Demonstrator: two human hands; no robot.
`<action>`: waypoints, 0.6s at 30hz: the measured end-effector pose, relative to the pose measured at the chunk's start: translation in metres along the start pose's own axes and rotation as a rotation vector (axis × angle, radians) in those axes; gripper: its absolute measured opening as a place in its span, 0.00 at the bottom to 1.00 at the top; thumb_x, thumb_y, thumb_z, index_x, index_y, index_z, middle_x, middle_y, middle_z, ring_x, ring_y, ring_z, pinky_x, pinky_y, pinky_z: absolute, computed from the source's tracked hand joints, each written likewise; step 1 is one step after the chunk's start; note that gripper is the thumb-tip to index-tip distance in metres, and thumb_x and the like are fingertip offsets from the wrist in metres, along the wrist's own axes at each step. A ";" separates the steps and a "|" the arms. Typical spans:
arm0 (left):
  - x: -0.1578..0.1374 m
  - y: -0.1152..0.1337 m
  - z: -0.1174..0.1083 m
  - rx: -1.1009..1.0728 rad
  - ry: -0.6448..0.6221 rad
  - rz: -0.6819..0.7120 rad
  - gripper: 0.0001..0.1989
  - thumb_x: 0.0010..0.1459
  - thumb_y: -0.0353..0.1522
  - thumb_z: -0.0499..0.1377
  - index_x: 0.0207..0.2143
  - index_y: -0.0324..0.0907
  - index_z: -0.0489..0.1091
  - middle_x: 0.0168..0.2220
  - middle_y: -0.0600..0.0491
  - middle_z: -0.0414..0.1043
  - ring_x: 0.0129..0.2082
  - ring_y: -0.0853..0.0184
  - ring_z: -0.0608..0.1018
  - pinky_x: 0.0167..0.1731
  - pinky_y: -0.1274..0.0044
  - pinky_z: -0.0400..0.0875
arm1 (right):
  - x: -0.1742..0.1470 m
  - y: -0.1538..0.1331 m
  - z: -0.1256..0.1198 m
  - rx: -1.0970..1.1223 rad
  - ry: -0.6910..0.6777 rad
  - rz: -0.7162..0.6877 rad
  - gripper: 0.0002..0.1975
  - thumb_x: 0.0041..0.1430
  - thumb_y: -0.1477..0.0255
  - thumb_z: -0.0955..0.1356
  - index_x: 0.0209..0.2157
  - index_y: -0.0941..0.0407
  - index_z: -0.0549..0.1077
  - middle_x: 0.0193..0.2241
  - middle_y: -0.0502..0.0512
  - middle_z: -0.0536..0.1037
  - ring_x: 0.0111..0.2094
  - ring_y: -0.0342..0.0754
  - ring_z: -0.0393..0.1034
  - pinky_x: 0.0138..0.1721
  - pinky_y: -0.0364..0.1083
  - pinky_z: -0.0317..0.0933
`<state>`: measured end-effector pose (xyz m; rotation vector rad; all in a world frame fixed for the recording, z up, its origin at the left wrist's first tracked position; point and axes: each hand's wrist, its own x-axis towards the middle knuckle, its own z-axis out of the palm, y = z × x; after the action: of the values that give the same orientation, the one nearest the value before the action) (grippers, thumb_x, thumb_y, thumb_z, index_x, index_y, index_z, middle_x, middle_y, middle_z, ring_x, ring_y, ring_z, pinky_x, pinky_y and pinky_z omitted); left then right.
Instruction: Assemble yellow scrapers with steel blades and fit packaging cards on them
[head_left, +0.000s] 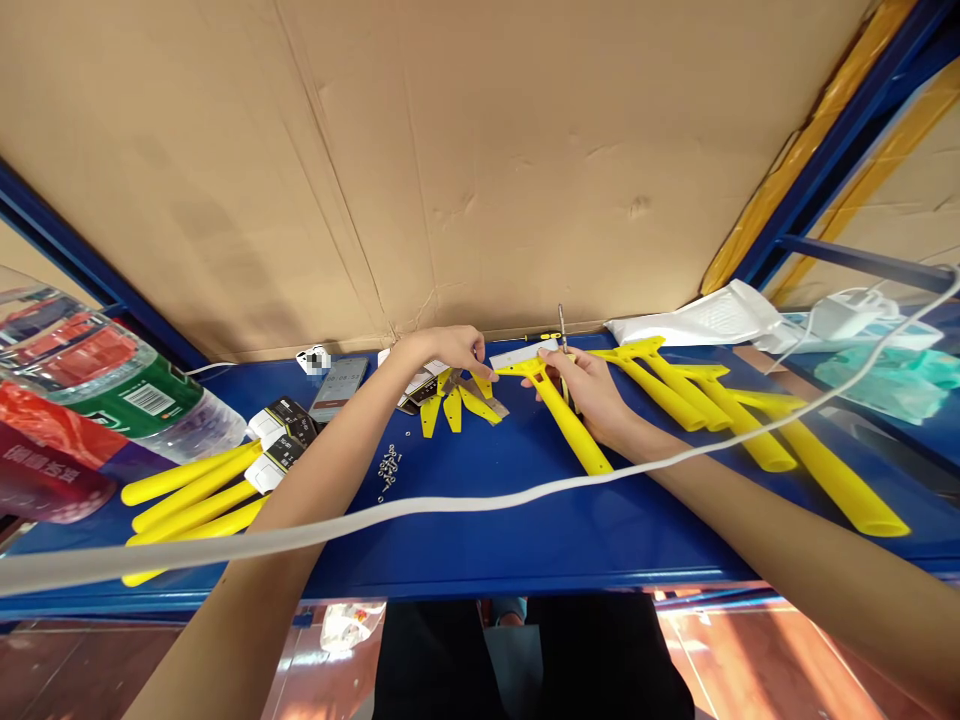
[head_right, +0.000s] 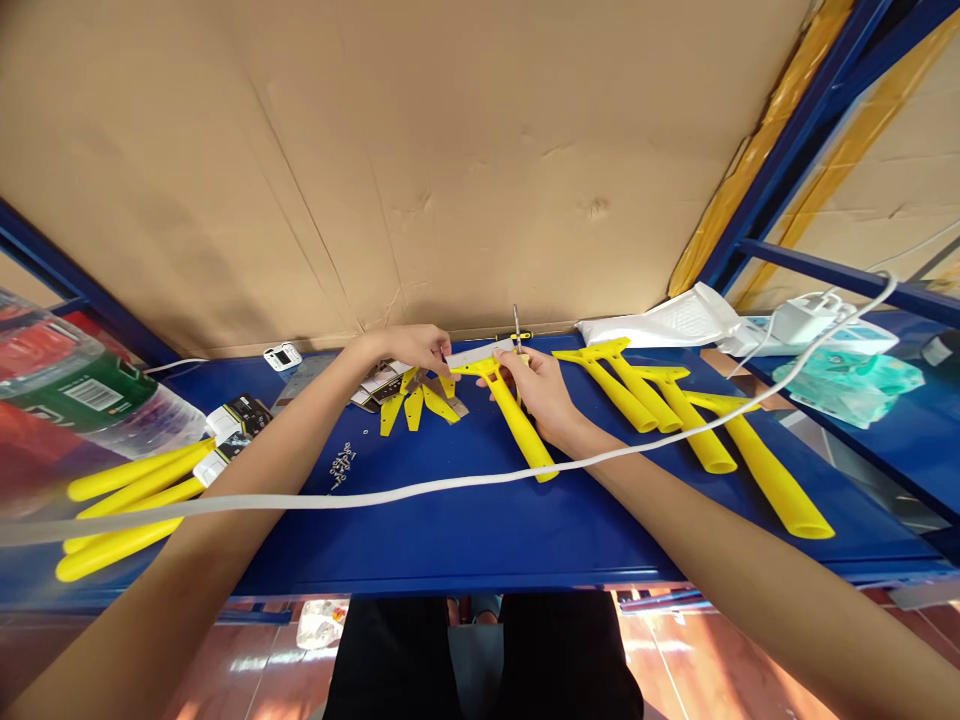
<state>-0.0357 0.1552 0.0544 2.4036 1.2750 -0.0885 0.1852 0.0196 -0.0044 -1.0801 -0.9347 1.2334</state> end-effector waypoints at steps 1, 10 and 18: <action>-0.001 0.002 0.000 0.032 -0.007 -0.040 0.31 0.39 0.52 0.79 0.41 0.43 0.85 0.39 0.47 0.88 0.35 0.58 0.82 0.33 0.71 0.65 | 0.000 0.001 0.000 0.005 -0.011 -0.002 0.13 0.69 0.67 0.81 0.33 0.54 0.78 0.24 0.50 0.80 0.27 0.47 0.83 0.23 0.39 0.73; -0.011 0.017 -0.002 0.142 -0.128 -0.150 0.29 0.44 0.59 0.78 0.26 0.44 0.80 0.28 0.49 0.83 0.30 0.59 0.79 0.32 0.70 0.64 | 0.000 0.000 -0.001 -0.005 -0.025 0.004 0.15 0.67 0.66 0.82 0.32 0.55 0.78 0.25 0.51 0.82 0.26 0.47 0.82 0.23 0.39 0.73; 0.000 0.006 0.007 -0.095 -0.148 -0.040 0.29 0.37 0.49 0.81 0.40 0.43 0.85 0.38 0.48 0.87 0.34 0.59 0.83 0.32 0.73 0.71 | -0.001 -0.001 0.000 -0.016 -0.032 -0.013 0.17 0.64 0.62 0.84 0.33 0.54 0.78 0.25 0.50 0.81 0.27 0.48 0.82 0.23 0.40 0.73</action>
<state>-0.0296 0.1493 0.0499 2.2467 1.2316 -0.2089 0.1849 0.0189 -0.0038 -1.0677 -0.9758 1.2380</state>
